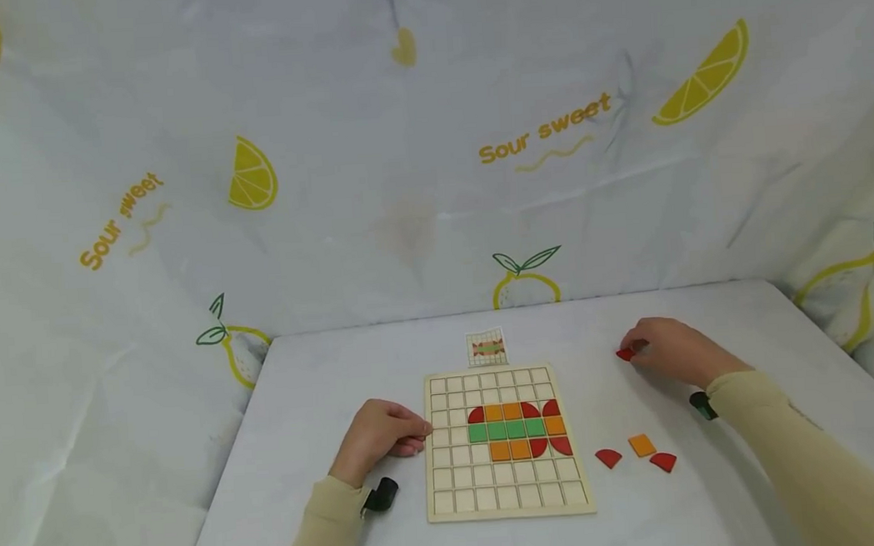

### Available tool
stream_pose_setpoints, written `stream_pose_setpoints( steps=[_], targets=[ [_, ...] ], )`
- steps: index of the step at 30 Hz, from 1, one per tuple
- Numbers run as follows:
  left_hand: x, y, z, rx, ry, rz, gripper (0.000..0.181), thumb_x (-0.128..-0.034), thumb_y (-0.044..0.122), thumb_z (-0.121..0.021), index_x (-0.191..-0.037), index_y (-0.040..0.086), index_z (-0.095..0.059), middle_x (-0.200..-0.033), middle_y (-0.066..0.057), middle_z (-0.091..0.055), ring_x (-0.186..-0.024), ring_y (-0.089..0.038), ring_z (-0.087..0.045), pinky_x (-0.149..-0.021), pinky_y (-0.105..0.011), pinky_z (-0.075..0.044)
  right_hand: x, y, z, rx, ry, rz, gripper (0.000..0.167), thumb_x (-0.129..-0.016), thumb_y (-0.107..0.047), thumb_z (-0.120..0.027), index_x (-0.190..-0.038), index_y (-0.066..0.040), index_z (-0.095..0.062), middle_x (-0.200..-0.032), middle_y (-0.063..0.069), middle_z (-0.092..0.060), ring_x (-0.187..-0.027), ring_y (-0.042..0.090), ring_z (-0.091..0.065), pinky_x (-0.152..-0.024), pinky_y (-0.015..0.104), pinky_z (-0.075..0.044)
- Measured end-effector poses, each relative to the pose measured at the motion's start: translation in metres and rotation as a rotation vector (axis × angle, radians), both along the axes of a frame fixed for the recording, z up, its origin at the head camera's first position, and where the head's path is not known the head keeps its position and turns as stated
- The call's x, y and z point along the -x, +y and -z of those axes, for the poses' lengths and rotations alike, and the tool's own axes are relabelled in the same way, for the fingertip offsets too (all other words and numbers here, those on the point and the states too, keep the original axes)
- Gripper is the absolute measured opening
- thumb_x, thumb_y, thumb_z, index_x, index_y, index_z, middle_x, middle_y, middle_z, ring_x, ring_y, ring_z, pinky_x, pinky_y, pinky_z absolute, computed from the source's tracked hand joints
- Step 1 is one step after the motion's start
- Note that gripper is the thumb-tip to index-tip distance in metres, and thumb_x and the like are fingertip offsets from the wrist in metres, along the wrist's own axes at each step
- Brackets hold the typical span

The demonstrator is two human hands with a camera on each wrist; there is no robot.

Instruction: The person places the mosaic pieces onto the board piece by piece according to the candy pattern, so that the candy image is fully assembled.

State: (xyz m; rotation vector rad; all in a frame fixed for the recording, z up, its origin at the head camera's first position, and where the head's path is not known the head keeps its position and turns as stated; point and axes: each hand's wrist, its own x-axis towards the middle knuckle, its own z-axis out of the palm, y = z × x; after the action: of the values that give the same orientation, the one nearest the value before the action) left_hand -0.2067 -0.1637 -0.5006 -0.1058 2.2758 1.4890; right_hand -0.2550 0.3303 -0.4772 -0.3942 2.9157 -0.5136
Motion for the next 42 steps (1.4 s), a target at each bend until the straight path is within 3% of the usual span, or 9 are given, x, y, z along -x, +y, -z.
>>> stream_pose_setpoints(
  steps=[5,12,19,26,30,42],
  targets=[
    [0.004,-0.001,-0.002,0.002,-0.001,-0.008,0.013,-0.0917,0.016,-0.085,-0.097,0.004,-0.083,-0.087,-0.006,-0.083,-0.067,-0.008,-0.074,-0.066,-0.023,-0.066,-0.012,-0.017,-0.002,0.014,-0.016,0.012,0.019,-0.093,-0.014,-0.082,-0.111,-0.008,-0.082,-0.106,0.005,-0.074,-0.097,0.024,-0.067,-0.09,0.05,-0.065],
    [0.005,-0.001,-0.005,0.036,-0.002,-0.027,0.016,-0.0889,0.018,-0.089,-0.095,0.006,-0.082,-0.082,-0.005,-0.082,-0.067,-0.009,-0.074,-0.064,-0.022,-0.065,-0.034,-0.068,-0.012,0.0,0.009,-0.005,0.016,-0.094,-0.019,-0.084,-0.108,-0.012,-0.083,-0.104,0.0,-0.073,-0.095,0.02,-0.065,-0.091,0.047,-0.066],
    [0.002,0.0,0.0,0.025,-0.027,-0.028,0.018,-0.0871,0.019,-0.091,-0.094,0.006,-0.081,-0.078,-0.005,-0.08,-0.064,-0.007,-0.073,-0.061,-0.02,-0.063,-0.057,-0.131,-0.018,-0.009,0.051,-0.086,0.013,-0.092,-0.023,-0.087,-0.104,-0.018,-0.083,-0.1,-0.006,-0.069,-0.095,0.014,-0.06,-0.09,0.04,-0.064],
    [0.003,0.001,0.002,0.009,0.001,-0.023,0.016,-0.0878,0.019,-0.089,-0.093,0.006,-0.082,-0.079,-0.005,-0.081,-0.065,-0.008,-0.073,-0.062,-0.021,-0.064,-0.072,-0.181,-0.022,0.025,0.125,-0.216,0.013,-0.092,-0.022,-0.087,-0.103,-0.017,-0.083,-0.098,-0.009,-0.067,-0.092,0.01,-0.06,-0.084,0.033,-0.062],
    [0.005,0.001,0.003,0.012,-0.008,-0.026,0.018,-0.0865,0.02,-0.091,-0.093,0.006,-0.082,-0.077,-0.005,-0.08,-0.064,-0.007,-0.073,-0.061,-0.02,-0.064,-0.079,-0.198,-0.02,0.047,0.168,-0.287,0.01,-0.091,-0.019,-0.086,-0.1,-0.016,-0.083,-0.094,-0.009,-0.066,-0.088,0.009,-0.059,-0.078,0.03,-0.059],
    [0.0,-0.001,0.0,-0.004,-0.016,-0.036,0.021,-0.0859,0.02,-0.093,-0.094,0.005,-0.081,-0.077,-0.006,-0.08,-0.063,-0.007,-0.073,-0.06,-0.02,-0.063,-0.092,-0.223,-0.009,0.032,0.211,-0.342,0.007,-0.091,-0.021,-0.088,-0.095,-0.017,-0.083,-0.089,-0.008,-0.063,-0.082,0.007,-0.053,-0.075,0.027,-0.054]
  ],
)
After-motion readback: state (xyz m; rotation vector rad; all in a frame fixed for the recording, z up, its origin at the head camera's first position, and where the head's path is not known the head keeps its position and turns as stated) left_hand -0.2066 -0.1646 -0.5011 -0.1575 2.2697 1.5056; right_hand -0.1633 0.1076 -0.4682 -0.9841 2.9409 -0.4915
